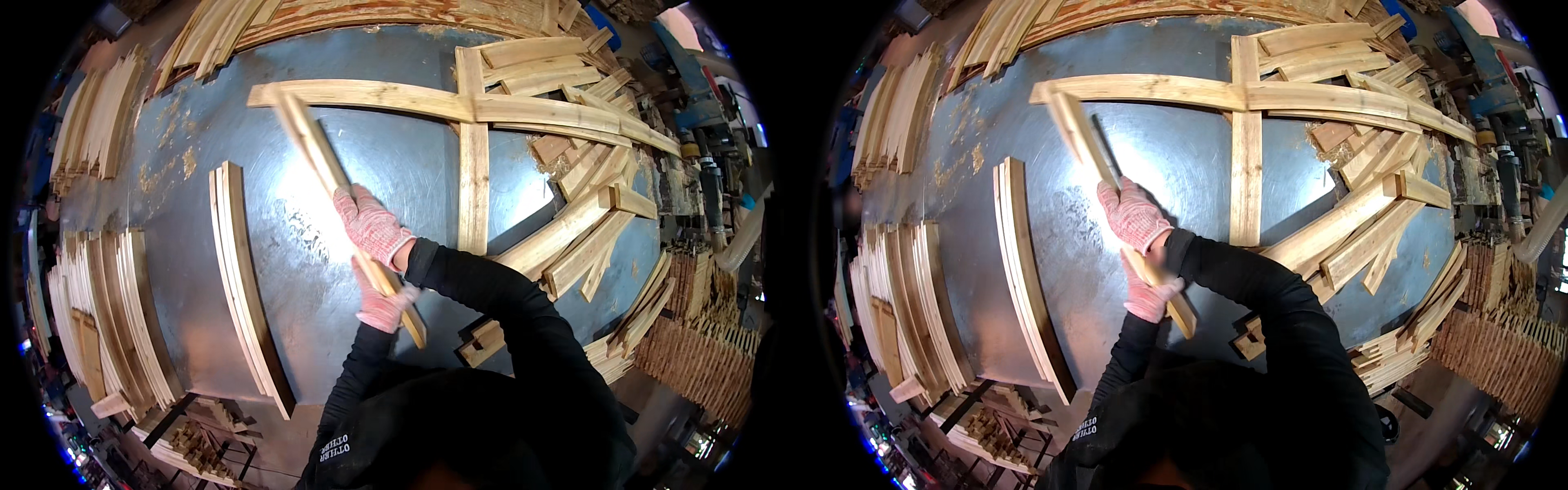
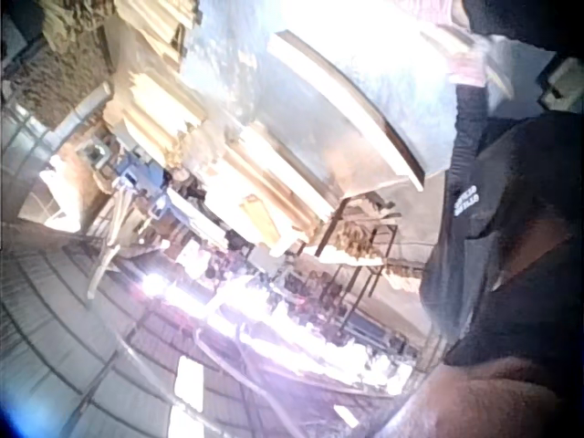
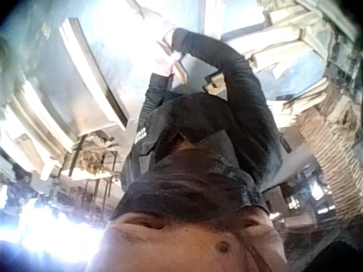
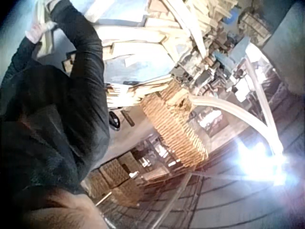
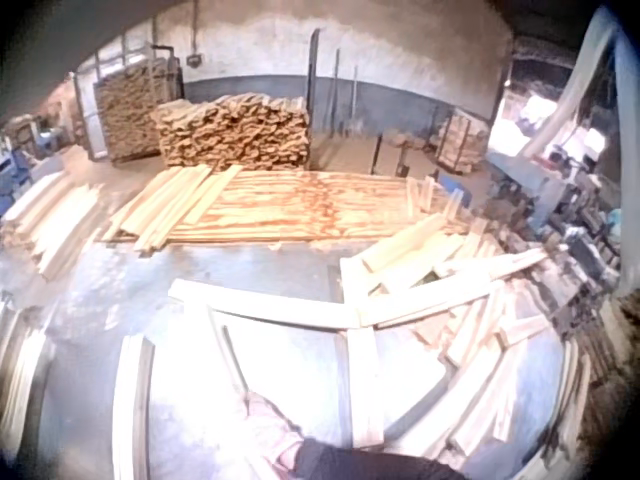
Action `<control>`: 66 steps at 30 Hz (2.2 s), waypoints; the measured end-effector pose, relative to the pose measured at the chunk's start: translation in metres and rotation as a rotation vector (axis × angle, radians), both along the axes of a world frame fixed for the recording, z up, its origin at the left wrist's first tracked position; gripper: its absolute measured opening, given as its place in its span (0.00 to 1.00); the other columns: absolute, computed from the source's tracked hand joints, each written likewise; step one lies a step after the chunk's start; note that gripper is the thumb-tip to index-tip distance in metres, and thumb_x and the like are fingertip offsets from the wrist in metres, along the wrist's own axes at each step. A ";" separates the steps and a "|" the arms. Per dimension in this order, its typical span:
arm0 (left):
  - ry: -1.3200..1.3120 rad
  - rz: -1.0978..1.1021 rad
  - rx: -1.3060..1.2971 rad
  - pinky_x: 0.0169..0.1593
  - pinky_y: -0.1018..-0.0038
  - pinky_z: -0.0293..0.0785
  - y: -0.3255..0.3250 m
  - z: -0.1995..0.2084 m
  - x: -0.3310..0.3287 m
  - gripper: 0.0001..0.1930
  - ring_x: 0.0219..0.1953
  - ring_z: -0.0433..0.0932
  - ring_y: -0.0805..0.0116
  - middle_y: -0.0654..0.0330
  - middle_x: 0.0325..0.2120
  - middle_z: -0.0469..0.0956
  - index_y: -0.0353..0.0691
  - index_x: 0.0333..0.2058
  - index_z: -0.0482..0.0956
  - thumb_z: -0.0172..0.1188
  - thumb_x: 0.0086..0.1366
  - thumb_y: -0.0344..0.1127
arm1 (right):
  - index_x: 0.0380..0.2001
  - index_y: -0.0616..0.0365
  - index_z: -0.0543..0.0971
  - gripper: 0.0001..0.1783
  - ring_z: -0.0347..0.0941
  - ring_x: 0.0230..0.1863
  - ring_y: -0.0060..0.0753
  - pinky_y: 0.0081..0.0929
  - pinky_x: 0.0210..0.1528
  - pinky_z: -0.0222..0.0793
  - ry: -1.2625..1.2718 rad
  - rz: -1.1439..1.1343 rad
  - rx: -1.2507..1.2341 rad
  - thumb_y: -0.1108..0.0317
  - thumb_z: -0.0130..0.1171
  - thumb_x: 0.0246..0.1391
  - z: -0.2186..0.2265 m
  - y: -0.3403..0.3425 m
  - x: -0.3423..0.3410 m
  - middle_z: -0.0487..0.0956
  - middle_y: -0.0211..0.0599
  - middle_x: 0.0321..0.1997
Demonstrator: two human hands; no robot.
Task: The person sorts wooden planks on a metal table, picking up individual pieces and arranging them into neat stacks. They handle the wood by hand, moving pieces from a disorganized pile to organized groups, occasionally adjusting the alignment of the stacks.
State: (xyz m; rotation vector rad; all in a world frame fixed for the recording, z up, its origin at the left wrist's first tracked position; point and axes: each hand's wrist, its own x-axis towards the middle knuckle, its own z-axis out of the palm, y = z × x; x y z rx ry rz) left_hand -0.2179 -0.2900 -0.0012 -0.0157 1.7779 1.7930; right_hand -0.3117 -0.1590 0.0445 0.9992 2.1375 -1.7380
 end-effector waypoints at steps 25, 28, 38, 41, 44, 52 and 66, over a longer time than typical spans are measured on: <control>0.284 0.216 -0.081 0.55 0.60 0.74 -0.323 0.123 -0.132 0.40 0.48 0.77 0.54 0.49 0.52 0.72 0.39 0.66 0.57 0.59 0.52 0.26 | 0.69 0.70 0.46 0.62 0.58 0.67 0.61 0.48 0.67 0.54 -0.164 -0.274 1.219 0.39 0.65 0.46 -0.001 0.044 0.109 0.61 0.68 0.65; 0.261 0.085 -0.099 0.54 0.60 0.75 -0.302 0.132 -0.118 0.37 0.48 0.77 0.53 0.48 0.51 0.72 0.37 0.63 0.59 0.56 0.52 0.29 | 0.69 0.70 0.42 0.68 0.47 0.73 0.65 0.46 0.72 0.47 -0.571 -0.763 0.586 0.43 0.71 0.39 0.001 0.075 0.094 0.46 0.70 0.72; 0.146 -0.213 0.184 0.42 0.73 0.77 -0.108 0.036 -0.068 0.33 0.41 0.76 0.71 0.60 0.42 0.75 0.39 0.59 0.64 0.55 0.51 0.18 | 0.52 0.65 0.69 0.24 0.75 0.43 0.35 0.30 0.52 0.72 0.724 -0.796 -0.365 0.70 0.57 0.50 -0.035 -0.004 0.133 0.76 0.43 0.38; 0.183 -0.299 0.040 0.49 0.70 0.75 -0.101 0.002 -0.045 0.37 0.46 0.76 0.68 0.58 0.47 0.75 0.36 0.63 0.60 0.58 0.51 0.20 | 0.61 0.62 0.62 0.31 0.76 0.48 0.36 0.31 0.54 0.73 0.789 -0.759 -0.642 0.74 0.59 0.55 -0.002 -0.031 0.131 0.76 0.45 0.49; 0.267 -0.341 -0.094 0.54 0.70 0.71 -0.122 0.013 -0.058 0.39 0.50 0.74 0.61 0.50 0.50 0.74 0.34 0.64 0.59 0.61 0.51 0.25 | 0.60 0.60 0.68 0.28 0.76 0.48 0.29 0.28 0.52 0.73 0.585 -0.431 -0.428 0.66 0.63 0.58 0.023 -0.011 0.139 0.78 0.39 0.49; 0.612 -0.461 -0.714 0.58 0.61 0.68 -0.180 0.009 -0.122 0.36 0.56 0.72 0.46 0.43 0.52 0.74 0.38 0.62 0.63 0.63 0.54 0.40 | 0.33 0.38 0.84 0.10 0.74 0.42 0.27 0.30 0.59 0.66 0.636 1.083 1.196 0.69 0.62 0.47 0.144 0.078 0.041 0.79 0.23 0.30; 0.397 -0.080 -0.433 0.47 0.71 0.75 -0.134 0.038 -0.090 0.30 0.43 0.79 0.64 0.52 0.42 0.80 0.34 0.56 0.70 0.63 0.52 0.28 | 0.69 0.57 0.54 0.53 0.57 0.68 0.57 0.48 0.67 0.55 -0.002 0.216 1.066 0.47 0.67 0.45 -0.046 -0.055 0.032 0.56 0.54 0.70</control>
